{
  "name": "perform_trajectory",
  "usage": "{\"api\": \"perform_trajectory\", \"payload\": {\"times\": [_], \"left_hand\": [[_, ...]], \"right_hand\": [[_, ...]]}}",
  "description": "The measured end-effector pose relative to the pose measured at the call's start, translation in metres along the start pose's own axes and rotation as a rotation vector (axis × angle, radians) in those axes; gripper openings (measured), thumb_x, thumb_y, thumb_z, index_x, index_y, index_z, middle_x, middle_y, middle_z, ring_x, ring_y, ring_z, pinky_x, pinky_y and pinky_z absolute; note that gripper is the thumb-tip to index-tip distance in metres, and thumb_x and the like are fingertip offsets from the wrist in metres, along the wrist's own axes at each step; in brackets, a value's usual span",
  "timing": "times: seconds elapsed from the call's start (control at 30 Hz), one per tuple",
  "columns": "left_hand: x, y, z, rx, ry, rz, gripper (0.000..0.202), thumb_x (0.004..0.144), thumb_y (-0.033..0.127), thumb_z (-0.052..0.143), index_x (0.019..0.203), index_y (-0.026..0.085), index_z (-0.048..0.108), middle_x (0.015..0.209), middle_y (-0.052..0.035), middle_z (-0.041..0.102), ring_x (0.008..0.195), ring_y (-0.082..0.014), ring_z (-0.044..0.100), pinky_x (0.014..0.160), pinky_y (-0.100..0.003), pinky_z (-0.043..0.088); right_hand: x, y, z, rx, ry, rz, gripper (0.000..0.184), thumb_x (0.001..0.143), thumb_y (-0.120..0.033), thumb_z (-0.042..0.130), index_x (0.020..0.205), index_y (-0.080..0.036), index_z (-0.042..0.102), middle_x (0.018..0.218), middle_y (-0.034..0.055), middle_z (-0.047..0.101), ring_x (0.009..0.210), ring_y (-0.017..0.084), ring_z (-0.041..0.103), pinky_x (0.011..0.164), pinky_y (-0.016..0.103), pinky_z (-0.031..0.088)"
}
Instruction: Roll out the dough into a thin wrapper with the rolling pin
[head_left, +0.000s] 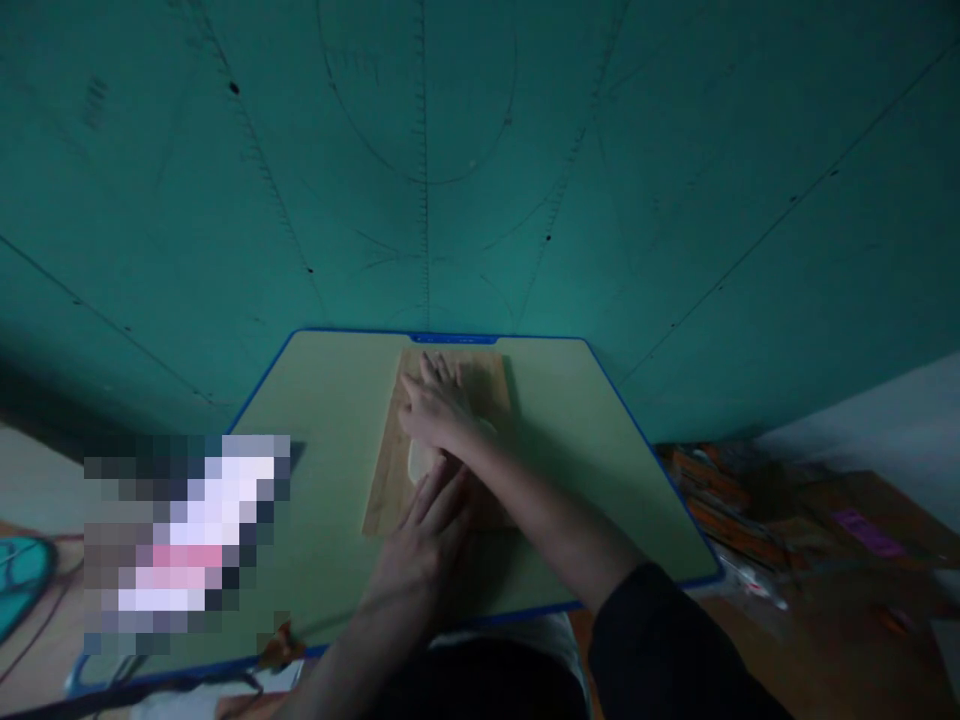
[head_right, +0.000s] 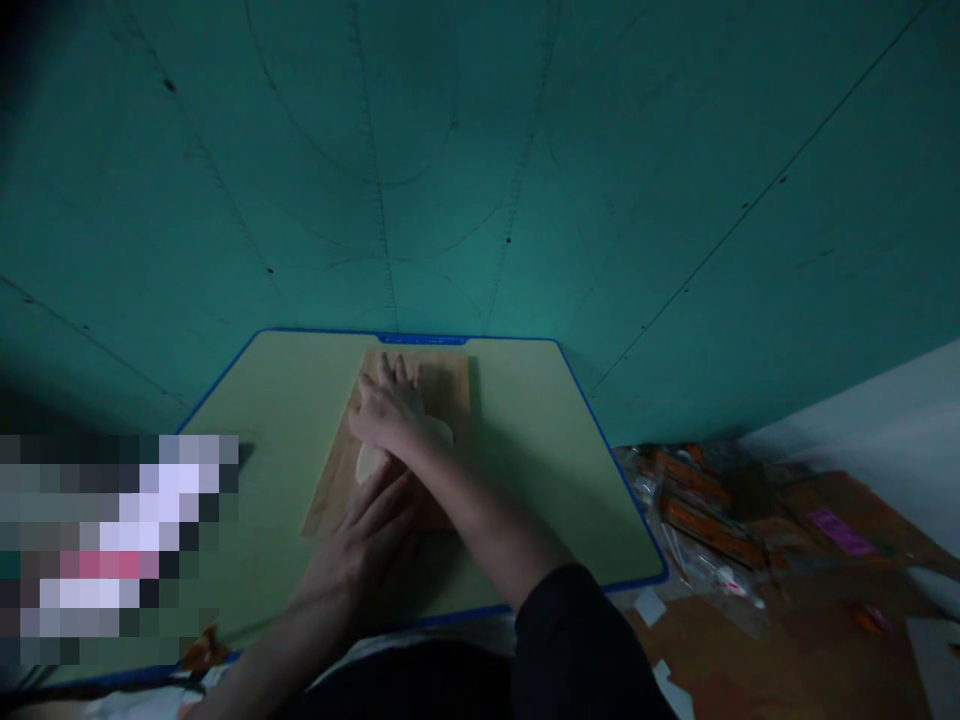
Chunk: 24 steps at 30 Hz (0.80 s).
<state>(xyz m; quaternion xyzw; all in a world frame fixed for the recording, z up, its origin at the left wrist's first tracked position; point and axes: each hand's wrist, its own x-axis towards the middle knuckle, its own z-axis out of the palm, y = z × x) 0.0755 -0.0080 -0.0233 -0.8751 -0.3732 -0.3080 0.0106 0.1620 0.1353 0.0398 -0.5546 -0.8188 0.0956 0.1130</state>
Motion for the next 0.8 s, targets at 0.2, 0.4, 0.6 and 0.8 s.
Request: {"api": "perform_trajectory", "payload": {"times": [0.2,0.4,0.6,0.8], "left_hand": [[-0.017,-0.005,0.006,0.045,0.063,-0.082,0.038,0.097,0.013,0.045,0.129,0.019,0.064,0.156,-0.0139,0.047,0.155,-0.0322,0.020,0.117,-0.060,0.037],[0.020,0.021,0.013,-0.018,-0.068,0.010,0.037,0.095,0.021,0.055,0.131,0.018,0.064,0.145,-0.0121,0.059,0.153,-0.0351,0.024,0.119,-0.061,0.033],[0.041,0.043,0.028,-0.063,-0.087,0.016,0.025,0.095,0.027,0.059,0.113,0.015,0.073,0.135,-0.0125,0.066,0.146,-0.0331,0.040,0.122,-0.056,0.031],[0.006,0.009,0.012,-0.013,-0.022,0.030,0.041,0.098,0.023,0.053,0.138,0.015,0.058,0.146,-0.0103,0.059,0.151,-0.0335,0.029,0.119,-0.054,0.036]], "right_hand": [[0.006,-0.013,0.005,-0.022,0.003,-0.102,0.038,0.093,-0.033,0.051,0.123,-0.017,0.069,0.161,0.0127,0.040,0.153,0.034,0.022,0.123,0.060,0.014],[-0.008,0.032,-0.003,0.017,-0.076,-0.005,0.059,0.097,-0.030,0.044,0.154,-0.015,0.041,0.169,0.0116,0.020,0.155,0.031,0.019,0.125,0.053,0.012],[-0.023,0.056,-0.010,-0.018,-0.121,0.112,0.066,0.100,-0.027,0.031,0.162,-0.010,0.017,0.168,0.0162,0.020,0.156,0.029,0.017,0.126,0.051,0.009],[-0.006,0.013,-0.003,-0.028,-0.066,-0.013,0.065,0.094,-0.032,0.047,0.154,-0.008,0.038,0.169,0.0196,0.008,0.156,0.034,0.010,0.125,0.053,0.007]]}}
